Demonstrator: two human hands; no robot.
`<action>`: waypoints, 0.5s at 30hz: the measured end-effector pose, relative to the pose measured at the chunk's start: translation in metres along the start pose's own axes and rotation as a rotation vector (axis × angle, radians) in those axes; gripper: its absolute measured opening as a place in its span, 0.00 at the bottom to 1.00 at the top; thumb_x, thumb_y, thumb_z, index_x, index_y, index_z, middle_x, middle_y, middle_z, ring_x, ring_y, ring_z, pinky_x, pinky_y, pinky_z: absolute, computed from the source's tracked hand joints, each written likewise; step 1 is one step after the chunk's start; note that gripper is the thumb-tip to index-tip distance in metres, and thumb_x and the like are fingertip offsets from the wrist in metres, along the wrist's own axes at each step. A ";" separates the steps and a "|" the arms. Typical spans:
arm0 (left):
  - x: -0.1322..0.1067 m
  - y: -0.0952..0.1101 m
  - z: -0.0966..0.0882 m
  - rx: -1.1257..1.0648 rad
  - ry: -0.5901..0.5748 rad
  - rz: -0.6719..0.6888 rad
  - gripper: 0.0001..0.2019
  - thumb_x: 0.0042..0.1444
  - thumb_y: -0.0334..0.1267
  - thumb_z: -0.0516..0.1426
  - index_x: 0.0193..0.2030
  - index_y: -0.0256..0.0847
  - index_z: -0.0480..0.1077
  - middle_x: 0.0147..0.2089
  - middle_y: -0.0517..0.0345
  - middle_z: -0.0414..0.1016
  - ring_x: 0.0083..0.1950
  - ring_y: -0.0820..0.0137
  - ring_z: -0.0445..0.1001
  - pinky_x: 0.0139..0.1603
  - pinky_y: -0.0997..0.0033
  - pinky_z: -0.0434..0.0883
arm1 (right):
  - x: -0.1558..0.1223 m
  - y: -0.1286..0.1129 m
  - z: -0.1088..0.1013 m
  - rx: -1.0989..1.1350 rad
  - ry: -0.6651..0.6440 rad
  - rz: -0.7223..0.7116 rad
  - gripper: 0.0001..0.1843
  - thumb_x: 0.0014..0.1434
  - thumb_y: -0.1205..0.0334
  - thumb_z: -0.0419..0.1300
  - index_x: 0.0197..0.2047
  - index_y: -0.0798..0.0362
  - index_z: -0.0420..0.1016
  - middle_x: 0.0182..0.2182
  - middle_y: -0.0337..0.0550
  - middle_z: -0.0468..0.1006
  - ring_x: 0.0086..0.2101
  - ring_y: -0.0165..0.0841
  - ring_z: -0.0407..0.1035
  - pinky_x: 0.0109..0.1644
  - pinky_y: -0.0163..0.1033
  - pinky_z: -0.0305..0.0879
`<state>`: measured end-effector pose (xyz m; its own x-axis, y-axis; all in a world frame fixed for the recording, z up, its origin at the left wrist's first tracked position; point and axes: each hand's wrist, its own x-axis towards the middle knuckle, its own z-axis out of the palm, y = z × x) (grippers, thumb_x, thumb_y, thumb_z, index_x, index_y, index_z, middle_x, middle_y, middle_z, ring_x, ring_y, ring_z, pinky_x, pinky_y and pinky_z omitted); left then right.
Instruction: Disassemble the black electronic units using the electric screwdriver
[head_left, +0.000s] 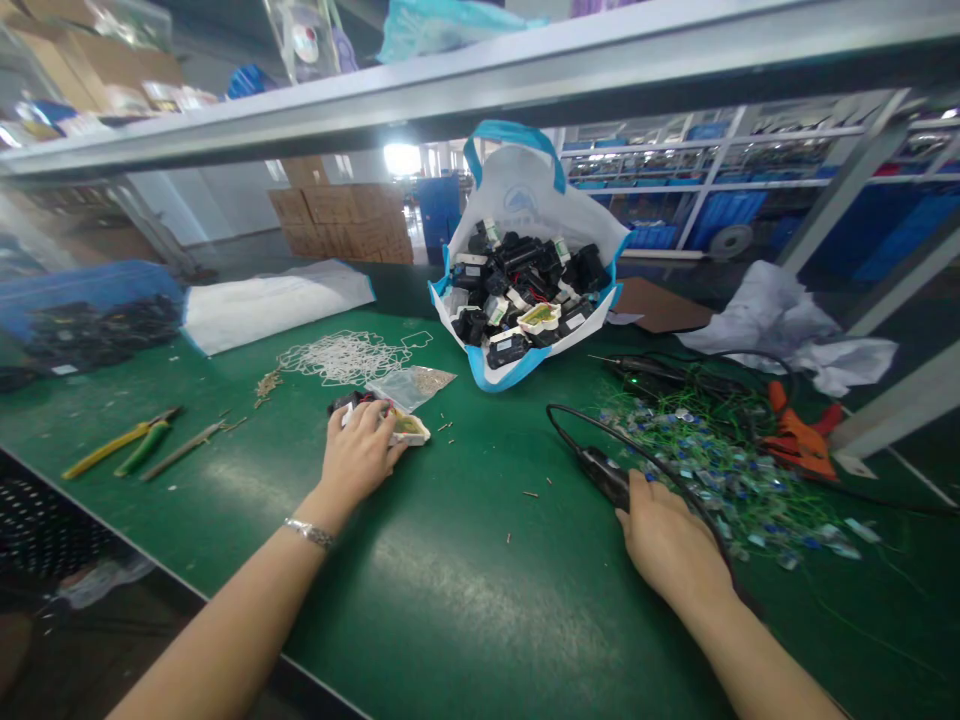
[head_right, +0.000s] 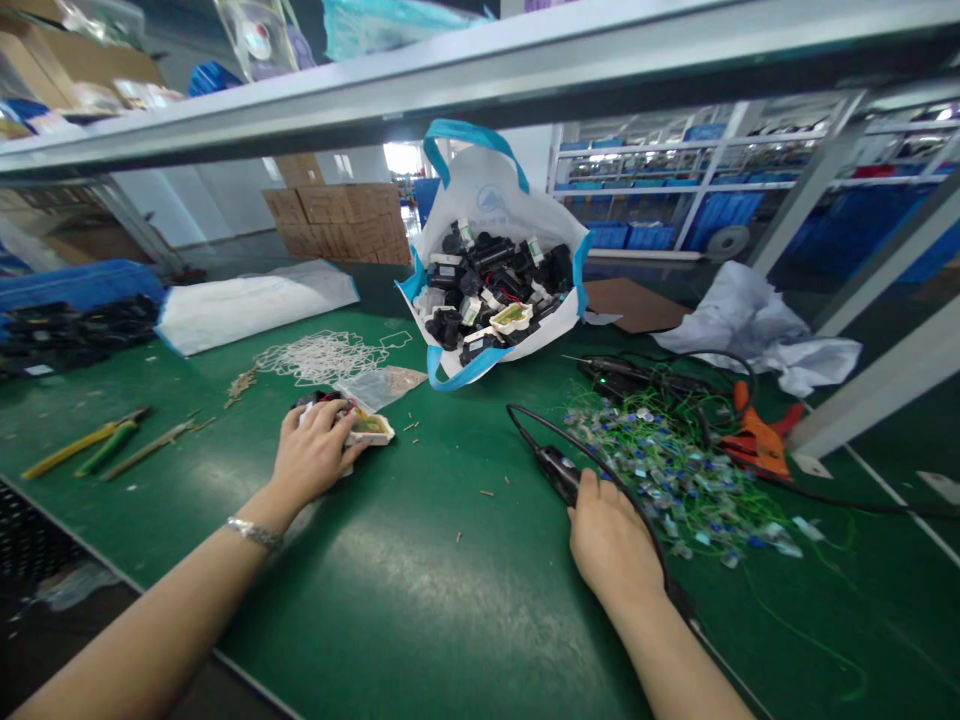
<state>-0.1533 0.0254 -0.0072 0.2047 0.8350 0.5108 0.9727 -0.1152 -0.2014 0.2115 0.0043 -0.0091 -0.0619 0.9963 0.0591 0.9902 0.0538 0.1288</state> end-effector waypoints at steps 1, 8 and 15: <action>0.002 -0.002 0.002 0.010 -0.007 0.012 0.17 0.54 0.44 0.51 0.46 0.38 0.68 0.53 0.42 0.64 0.53 0.54 0.61 0.55 0.50 0.52 | 0.000 0.000 0.001 0.001 0.005 -0.001 0.22 0.59 0.64 0.54 0.54 0.67 0.58 0.38 0.54 0.66 0.38 0.39 0.64 0.39 0.39 0.63; 0.007 -0.001 0.007 0.138 -0.001 -0.099 0.22 0.48 0.40 0.55 0.50 0.32 0.65 0.56 0.39 0.60 0.58 0.50 0.54 0.59 0.41 0.41 | 0.000 0.002 0.007 -0.014 0.059 -0.022 0.22 0.57 0.65 0.56 0.53 0.67 0.59 0.36 0.52 0.67 0.37 0.39 0.65 0.39 0.38 0.63; 0.007 0.062 0.016 0.022 -0.038 0.140 0.19 0.55 0.35 0.48 0.52 0.32 0.64 0.56 0.43 0.62 0.60 0.58 0.55 0.61 0.58 0.50 | 0.001 0.002 0.004 -0.025 0.060 -0.026 0.22 0.58 0.65 0.56 0.52 0.67 0.60 0.35 0.53 0.66 0.35 0.39 0.65 0.37 0.38 0.64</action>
<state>-0.0932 0.0329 -0.0297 0.3333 0.8312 0.4449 0.9323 -0.2205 -0.2866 0.2142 0.0057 -0.0131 -0.0953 0.9889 0.1144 0.9848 0.0769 0.1557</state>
